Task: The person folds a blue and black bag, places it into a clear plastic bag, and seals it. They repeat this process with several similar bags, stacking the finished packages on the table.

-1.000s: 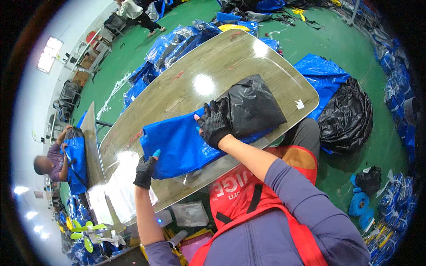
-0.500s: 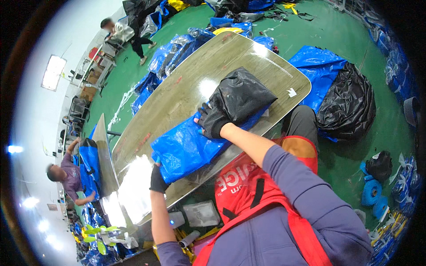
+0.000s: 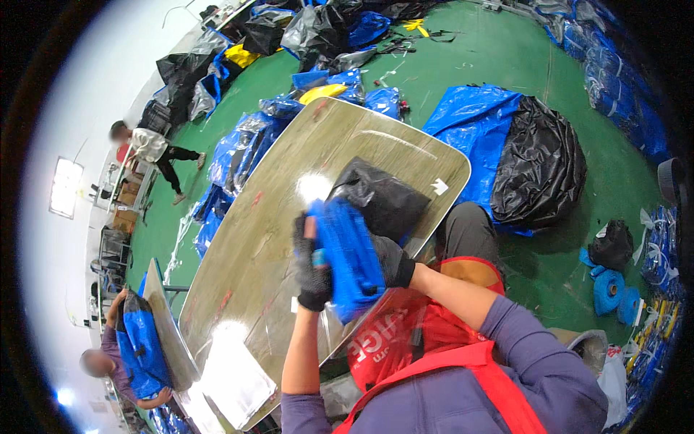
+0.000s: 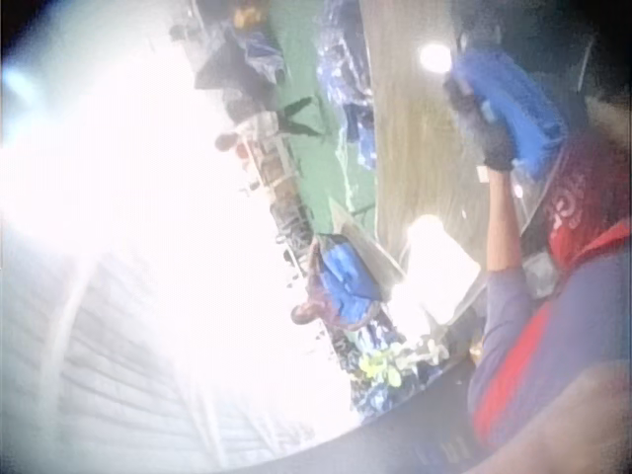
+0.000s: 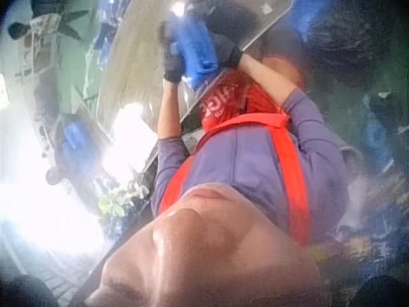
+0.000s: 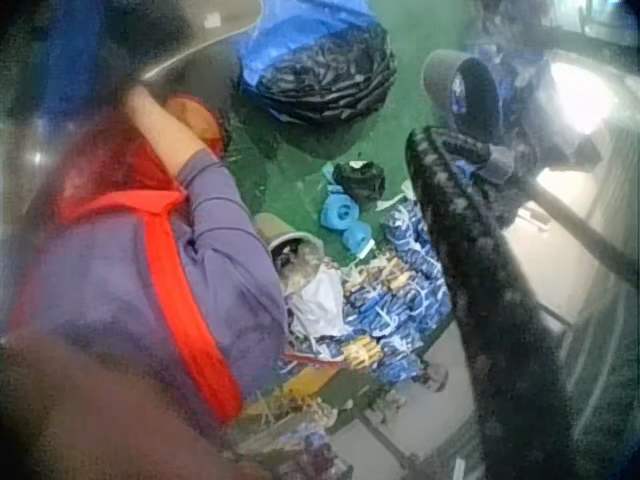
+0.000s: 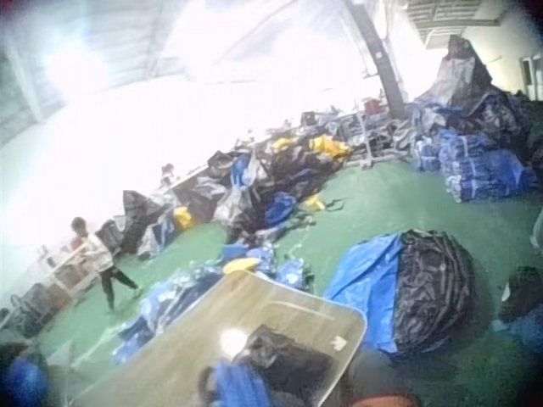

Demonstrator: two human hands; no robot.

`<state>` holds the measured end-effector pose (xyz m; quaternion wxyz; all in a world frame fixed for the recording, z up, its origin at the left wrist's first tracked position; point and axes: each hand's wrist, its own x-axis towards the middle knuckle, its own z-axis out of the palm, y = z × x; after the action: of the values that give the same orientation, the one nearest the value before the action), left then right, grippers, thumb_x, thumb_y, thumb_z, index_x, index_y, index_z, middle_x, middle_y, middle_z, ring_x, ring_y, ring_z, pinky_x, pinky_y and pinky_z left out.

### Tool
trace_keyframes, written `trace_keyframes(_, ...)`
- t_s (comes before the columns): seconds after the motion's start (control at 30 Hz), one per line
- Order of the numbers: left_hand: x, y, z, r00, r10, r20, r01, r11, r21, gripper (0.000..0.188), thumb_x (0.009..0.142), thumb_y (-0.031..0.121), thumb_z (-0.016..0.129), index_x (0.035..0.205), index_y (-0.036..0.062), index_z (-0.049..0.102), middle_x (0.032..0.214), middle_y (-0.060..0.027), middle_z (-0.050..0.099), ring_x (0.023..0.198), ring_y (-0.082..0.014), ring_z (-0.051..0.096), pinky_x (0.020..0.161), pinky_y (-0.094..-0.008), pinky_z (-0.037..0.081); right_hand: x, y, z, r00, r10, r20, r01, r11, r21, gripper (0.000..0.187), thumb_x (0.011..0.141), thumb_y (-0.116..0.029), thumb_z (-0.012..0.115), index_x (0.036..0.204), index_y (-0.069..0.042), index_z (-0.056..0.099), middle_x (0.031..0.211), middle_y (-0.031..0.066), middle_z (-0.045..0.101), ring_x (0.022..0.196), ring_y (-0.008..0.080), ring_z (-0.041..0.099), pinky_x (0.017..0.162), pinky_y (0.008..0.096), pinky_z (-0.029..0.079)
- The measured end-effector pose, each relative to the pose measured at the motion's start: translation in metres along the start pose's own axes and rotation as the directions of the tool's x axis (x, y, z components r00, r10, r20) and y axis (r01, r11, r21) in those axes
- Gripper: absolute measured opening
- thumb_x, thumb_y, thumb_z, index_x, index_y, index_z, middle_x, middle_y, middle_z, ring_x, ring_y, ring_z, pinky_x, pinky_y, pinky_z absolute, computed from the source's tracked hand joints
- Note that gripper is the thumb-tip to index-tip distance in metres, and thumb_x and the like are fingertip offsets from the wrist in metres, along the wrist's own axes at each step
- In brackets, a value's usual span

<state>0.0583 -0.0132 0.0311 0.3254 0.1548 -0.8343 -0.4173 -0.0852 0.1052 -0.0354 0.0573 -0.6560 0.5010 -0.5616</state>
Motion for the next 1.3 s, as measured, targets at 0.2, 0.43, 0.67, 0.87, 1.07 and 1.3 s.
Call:
trace_keyframes(0.2, -0.07, 0.012, 0.015, 0.903, -0.356, -0.242, 0.212, 0.857, -0.469, 0.089, 0.087, 0.057, 0.057, 0.151, 0.0125, 0.014, 0.153, -0.0091, 0.026, 0.136, -0.0302, 0.032, 0.111, -0.0467, 0.03, 0.04, -0.019, -0.023, 0.855, 0.481, 0.193, -0.438, 0.87, -0.228, 0.061, 0.078, -0.039, 0.066, 0.131, -0.013, 0.052, 0.129, 0.019, 0.053, 0.094, 0.0386, 0.064, 0.083, 0.0446, 0.052)
trace_keyframes(0.43, -0.196, 0.037, 0.051, 0.732, -0.3, -0.612, 0.53, 0.815, 0.235, 0.067, 0.089, 0.048, 0.06, 0.134, 0.0007, 0.043, 0.14, -0.0168, 0.044, 0.125, -0.0289, 0.043, 0.105, -0.0441, 0.034, 0.05, 0.009, -0.012, 0.851, 0.146, 0.505, 0.159, 0.844, -0.513, 0.065, 0.075, -0.048, 0.063, 0.133, -0.02, 0.052, 0.131, 0.0152, 0.053, 0.123, 0.0406, 0.043, 0.102, 0.0562, 0.03)
trace_keyframes(0.67, -0.076, 0.045, 0.044, 0.611, -0.564, -0.556, 0.493, 0.82, -0.291, 0.048, 0.096, 0.028, 0.055, 0.133, -0.0013, 0.044, 0.12, -0.0122, 0.057, 0.105, -0.0203, 0.051, 0.095, -0.0368, 0.04, 0.04, 0.029, -0.021, 0.942, -0.124, 0.312, 0.243, 0.893, -0.379, 0.065, 0.082, -0.047, 0.056, 0.137, -0.013, 0.045, 0.142, 0.0167, 0.041, 0.141, 0.0416, 0.017, 0.113, 0.0599, 0.003)
trace_keyframes(0.87, 0.039, 0.05, 0.105, 0.998, -0.044, -0.046, 0.062, 0.838, 0.543, 0.08, 0.074, 0.022, 0.069, 0.144, 0.0047, 0.034, 0.148, -0.0267, 0.03, 0.139, -0.044, 0.024, 0.111, -0.0582, 0.015, 0.021, 0.042, -0.009, 0.954, 0.268, 0.136, -0.272, 0.962, 0.013, 0.061, 0.095, -0.041, 0.045, 0.146, -0.011, 0.029, 0.151, 0.0146, 0.028, 0.141, 0.0332, 0.022, 0.117, 0.0462, 0.011)
trace_keyframes(1.07, 0.064, 0.03, 0.102, 0.886, -0.148, 0.439, -0.21, 0.717, 0.665, 0.074, 0.081, 0.042, 0.058, 0.144, 0.0098, 0.035, 0.15, -0.0212, 0.029, 0.141, -0.0409, 0.02, 0.11, -0.0642, 0.007, -0.018, 0.08, 0.016, 0.912, 0.179, 0.369, -0.081, 0.96, -0.267, 0.062, 0.097, -0.041, 0.043, 0.147, -0.008, 0.026, 0.152, 0.0147, 0.026, 0.139, 0.0308, 0.024, 0.117, 0.0428, 0.012)
trace_keyframes(1.3, 0.07, 0.001, 0.073, 0.89, -0.058, 0.453, -0.264, 0.743, 0.615, 0.047, 0.093, 0.044, 0.044, 0.138, 0.0275, 0.048, 0.147, -0.0055, 0.041, 0.141, -0.035, 0.026, 0.111, -0.0639, 0.002, 0.0, -0.012, -0.058, 0.79, 0.269, 0.552, 0.067, 0.856, -0.513, 0.053, 0.091, -0.034, 0.05, 0.138, -0.011, 0.042, 0.14, 0.0193, 0.042, 0.131, 0.0352, 0.037, 0.115, 0.0456, 0.019)
